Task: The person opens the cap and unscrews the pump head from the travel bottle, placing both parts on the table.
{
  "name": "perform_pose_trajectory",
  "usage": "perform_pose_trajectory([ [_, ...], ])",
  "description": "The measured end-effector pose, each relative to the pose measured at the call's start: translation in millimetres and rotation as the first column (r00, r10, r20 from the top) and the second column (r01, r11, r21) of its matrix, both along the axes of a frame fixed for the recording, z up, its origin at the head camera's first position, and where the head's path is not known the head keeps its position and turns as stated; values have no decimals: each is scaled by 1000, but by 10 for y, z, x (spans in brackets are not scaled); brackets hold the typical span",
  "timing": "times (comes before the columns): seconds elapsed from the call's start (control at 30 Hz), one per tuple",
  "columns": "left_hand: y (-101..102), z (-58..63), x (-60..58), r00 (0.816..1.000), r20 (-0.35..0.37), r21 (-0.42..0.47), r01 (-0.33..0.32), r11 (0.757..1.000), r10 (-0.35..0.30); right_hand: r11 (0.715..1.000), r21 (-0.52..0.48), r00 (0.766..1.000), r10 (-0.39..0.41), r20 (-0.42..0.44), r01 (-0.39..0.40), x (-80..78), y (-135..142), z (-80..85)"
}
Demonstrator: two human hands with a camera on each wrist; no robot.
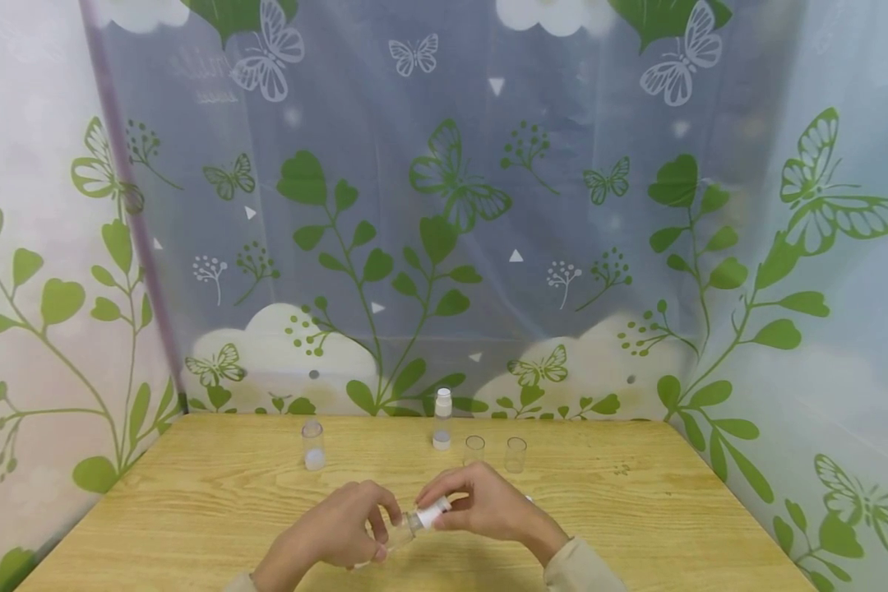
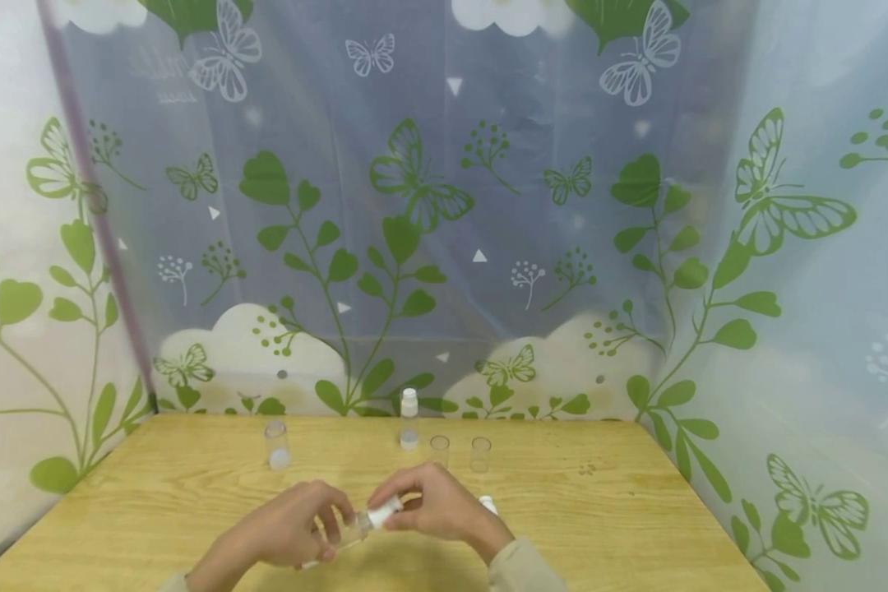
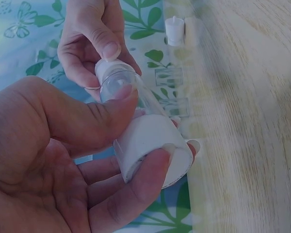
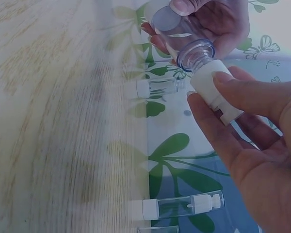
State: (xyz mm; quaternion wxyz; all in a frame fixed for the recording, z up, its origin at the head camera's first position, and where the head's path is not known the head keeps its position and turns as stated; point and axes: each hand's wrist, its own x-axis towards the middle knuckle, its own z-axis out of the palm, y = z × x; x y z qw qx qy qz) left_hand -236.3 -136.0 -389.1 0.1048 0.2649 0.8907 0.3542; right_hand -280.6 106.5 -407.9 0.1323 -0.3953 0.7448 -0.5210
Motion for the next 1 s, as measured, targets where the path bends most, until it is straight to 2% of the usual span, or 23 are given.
perform_pose_trajectory([
  [0.23, -9, 9, 5, 1000, -2, 12, 6, 1000, -6, 999, 20, 999, -27, -35, 28, -10, 61, 56],
  [0.5, -12, 9, 17, 1000, 0, 16, 3, 1000, -3, 1000, 25, 999, -16, -33, 17, -35, 142, 113],
  [0.67, -15, 9, 17, 1000, 1, 9, 0, 1000, 0, 997, 69, 999, -33, -27, 35, -55, 193, 155],
  [1.0, -12, 3, 15, 1000, -7, 12, 7, 1000, -7, 990, 142, 998, -15, -64, 24, -66, 246, 179],
])
